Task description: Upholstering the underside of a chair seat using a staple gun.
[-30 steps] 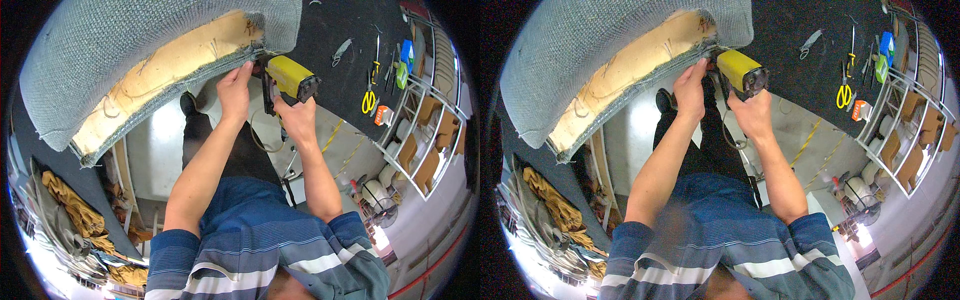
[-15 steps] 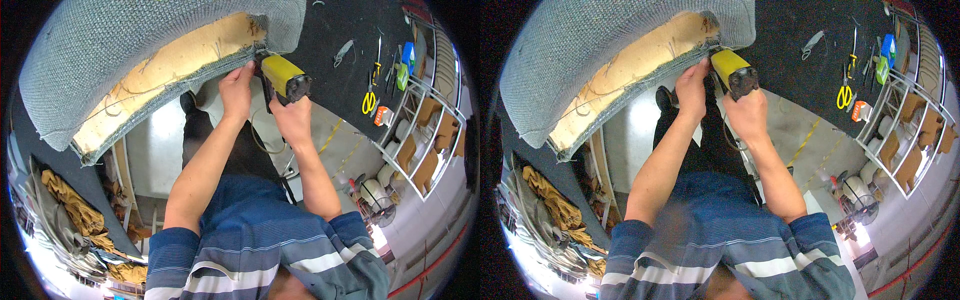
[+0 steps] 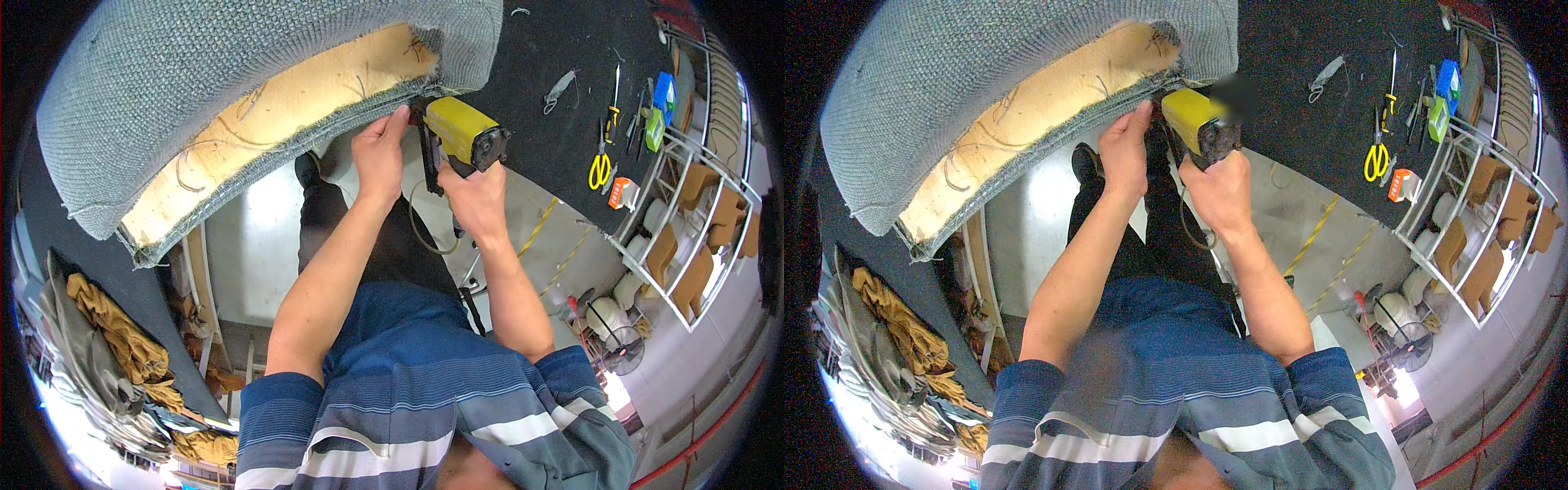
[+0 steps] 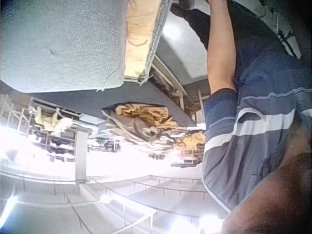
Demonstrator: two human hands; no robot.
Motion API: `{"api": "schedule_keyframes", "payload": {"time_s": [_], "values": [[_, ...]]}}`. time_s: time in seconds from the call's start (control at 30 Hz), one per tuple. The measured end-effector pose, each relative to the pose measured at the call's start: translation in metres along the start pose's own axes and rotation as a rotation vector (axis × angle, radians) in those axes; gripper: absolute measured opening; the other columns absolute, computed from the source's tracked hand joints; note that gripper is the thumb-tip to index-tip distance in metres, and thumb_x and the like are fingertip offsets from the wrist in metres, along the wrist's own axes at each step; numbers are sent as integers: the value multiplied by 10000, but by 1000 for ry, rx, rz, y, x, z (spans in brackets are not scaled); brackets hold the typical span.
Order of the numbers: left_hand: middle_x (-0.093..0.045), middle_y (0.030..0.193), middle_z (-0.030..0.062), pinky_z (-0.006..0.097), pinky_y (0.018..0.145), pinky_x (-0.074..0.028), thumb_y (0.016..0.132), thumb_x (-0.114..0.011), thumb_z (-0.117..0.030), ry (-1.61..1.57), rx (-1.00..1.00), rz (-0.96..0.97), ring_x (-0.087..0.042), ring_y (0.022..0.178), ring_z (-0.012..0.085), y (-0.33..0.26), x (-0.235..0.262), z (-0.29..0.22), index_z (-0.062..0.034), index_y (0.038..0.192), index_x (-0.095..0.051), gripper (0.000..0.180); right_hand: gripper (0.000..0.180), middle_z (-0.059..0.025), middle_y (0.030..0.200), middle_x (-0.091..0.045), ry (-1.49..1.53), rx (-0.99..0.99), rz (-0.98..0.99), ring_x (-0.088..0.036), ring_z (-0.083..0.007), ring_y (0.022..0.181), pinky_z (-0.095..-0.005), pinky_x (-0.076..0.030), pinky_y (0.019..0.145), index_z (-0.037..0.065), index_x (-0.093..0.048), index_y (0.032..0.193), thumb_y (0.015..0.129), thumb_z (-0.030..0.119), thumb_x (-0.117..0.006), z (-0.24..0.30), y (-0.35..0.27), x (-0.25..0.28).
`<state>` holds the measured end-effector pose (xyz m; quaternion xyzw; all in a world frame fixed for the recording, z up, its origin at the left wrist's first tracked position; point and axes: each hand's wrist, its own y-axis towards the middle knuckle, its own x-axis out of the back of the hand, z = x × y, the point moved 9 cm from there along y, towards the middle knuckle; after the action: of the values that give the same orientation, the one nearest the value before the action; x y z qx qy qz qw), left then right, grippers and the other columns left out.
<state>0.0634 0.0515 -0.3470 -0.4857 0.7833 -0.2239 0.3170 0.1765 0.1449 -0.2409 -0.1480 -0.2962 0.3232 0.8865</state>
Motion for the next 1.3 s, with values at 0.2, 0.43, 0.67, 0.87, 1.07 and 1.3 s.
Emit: {"api": "schedule_keyframes", "payload": {"time_s": [0.2, 0.43, 0.67, 0.87, 1.07, 1.3], "values": [[-680, 864, -26, 210, 711, -421, 956, -722, -230, -59, 22, -14, -537, 772, 50, 3, -3, 6, 41, 956, -754, 273, 392, -42, 1105, -706, -125, 19, -59, -648, -136, 985, -289, -502, 868, -23, -640, 1222, 832, -59, -629, -3, 1, -3], [-734, 1025, 26, 244, 807, -467, 958, -708, -219, 37, 88, 86, -549, 809, 74, -1, -18, 9, 21, 1105, -733, 283, 324, -91, 1067, -733, 232, 10, -90, -677, -168, 986, -329, -516, 886, -19, -668, 1146, 827, 40, -679, -27, -13, 30], [-765, 986, 46, 249, 698, -408, 939, -686, -244, 3, 45, 99, -560, 773, 72, 10, -71, 9, -47, 954, -731, 203, 357, -36, 982, -675, 171, -99, -231, -620, -119, 791, -280, -497, 708, -25, -631, 1152, 799, -51, -672, -46, -15, 78], [-747, 889, 105, 279, 717, -436, 886, -700, -152, -89, 36, -66, -558, 735, 117, 8, -75, 7, 33, 898, -711, 185, 328, -29, 1018, -703, 216, -47, -196, -627, -95, 826, -278, -499, 720, -28, -651, 1176, 850, 2, -656, -50, -11, 84], [-749, 965, 51, 247, 678, -419, 989, -540, -349, 44, 161, 134, -593, 735, 111, 11, -76, 13, -32, 1046, -705, 362, 342, -82, 1069, -732, 353, -2, -163, -672, -162, 968, -321, -517, 872, -22, -660, 1185, 846, 21, -666, -54, -12, 71], [-706, 788, 30, 297, 713, -531, 876, -776, -401, 1177, -1076, 110, -648, 729, 117, -27, -76, -131, -83, 1009, -768, 345, 321, -105, 1019, -746, 332, 40, -167, -685, -162, 935, -333, -522, 855, -30, -680, 1128, 822, 65, -685, -66, -18, 68]]}}
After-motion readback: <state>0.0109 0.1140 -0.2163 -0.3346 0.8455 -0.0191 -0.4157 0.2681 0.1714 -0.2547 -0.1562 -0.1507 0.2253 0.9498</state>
